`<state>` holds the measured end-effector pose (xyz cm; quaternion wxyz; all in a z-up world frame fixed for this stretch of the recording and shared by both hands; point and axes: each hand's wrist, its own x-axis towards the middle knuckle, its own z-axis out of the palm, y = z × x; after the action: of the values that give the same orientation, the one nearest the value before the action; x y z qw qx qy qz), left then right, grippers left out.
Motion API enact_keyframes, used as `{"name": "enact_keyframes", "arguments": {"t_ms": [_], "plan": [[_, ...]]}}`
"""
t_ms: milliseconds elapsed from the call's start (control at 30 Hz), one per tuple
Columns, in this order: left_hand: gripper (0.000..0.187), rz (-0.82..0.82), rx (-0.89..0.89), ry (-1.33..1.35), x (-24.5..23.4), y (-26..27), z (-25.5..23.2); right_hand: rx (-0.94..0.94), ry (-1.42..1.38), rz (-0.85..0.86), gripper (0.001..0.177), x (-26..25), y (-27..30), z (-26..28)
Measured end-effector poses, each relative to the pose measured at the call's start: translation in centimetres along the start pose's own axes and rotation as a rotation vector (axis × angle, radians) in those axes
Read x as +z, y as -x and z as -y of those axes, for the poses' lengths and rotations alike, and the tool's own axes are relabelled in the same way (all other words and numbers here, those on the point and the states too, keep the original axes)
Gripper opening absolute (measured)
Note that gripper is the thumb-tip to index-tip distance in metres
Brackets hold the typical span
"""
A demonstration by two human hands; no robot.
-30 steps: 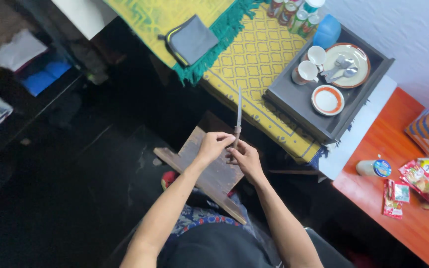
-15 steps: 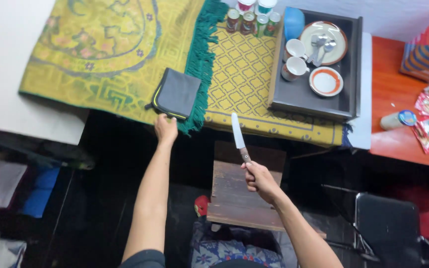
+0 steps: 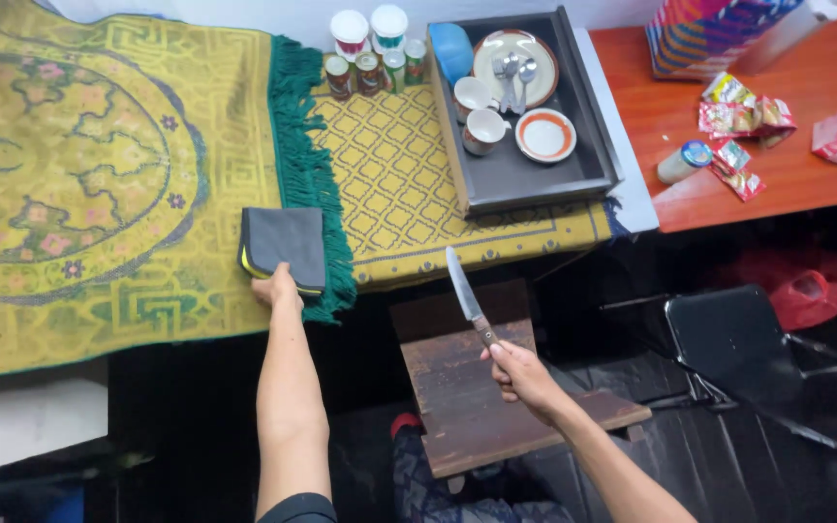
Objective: The person wipes cutlery, plates, and a small container with a cloth and places them on a tray. They also wipe a knife and a small jar before arranging the items on the tray.
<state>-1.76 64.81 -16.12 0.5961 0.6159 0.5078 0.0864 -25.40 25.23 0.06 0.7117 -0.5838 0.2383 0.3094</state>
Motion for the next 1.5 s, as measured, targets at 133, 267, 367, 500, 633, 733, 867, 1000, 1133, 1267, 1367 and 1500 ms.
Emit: {"name": "enact_keyframes", "arguments": {"t_ms": [133,267,367,500,633,733,867,1000,1133,1267,1367,1500], "plan": [[0.065,0.148,0.294,0.157,0.3,2.5,-0.5,0.02,-0.017,-0.038,0.03,-1.4,0.8,-0.9],[0.06,0.29,0.932,-0.039,-1.4,11.4,-1.7,0.013,0.075,-0.049,0.033,-1.6,1.7,0.1],[0.084,0.753,1.278,-0.309,-5.2,20.8,-2.5,0.013,0.089,-0.011,0.03,-0.8,1.7,1.5],[0.062,0.864,1.947,-0.634,-6.5,28.1,-3.3,-0.014,-0.021,0.086,0.021,-0.3,1.6,2.5],[0.048,0.824,2.061,-0.776,-7.1,26.8,-4.1,-0.032,0.009,0.133,0.024,0.1,2.6,2.9],[0.048,0.672,2.026,-0.981,-7.7,25.2,-4.4,-0.016,0.026,0.174,0.032,1.1,3.5,2.7],[0.048,0.513,1.884,-0.912,-8.4,25.6,-4.5,0.055,0.027,0.187,0.035,1.3,4.8,2.0],[0.047,0.665,2.044,-0.802,-8.0,29.2,-3.2,0.141,-0.15,0.227,0.034,-0.1,5.7,2.2],[0.043,0.636,2.053,-0.954,-6.8,28.8,-3.3,0.144,-0.132,0.218,0.034,-3.3,6.6,2.2],[0.047,0.461,1.42,-1.052,-6.7,27.3,-3.9,0.151,-0.001,0.17,0.038,-8.1,6.7,1.8],[0.039,0.417,0.925,-0.472,-4.9,27.0,-2.4,0.047,-0.047,0.113,0.037,-12.3,5.6,1.0],[0.03,0.742,-0.022,0.143,0.1,29.7,4.5,-0.475,0.324,-0.2,0.039,-15.9,3.9,1.3]]}}
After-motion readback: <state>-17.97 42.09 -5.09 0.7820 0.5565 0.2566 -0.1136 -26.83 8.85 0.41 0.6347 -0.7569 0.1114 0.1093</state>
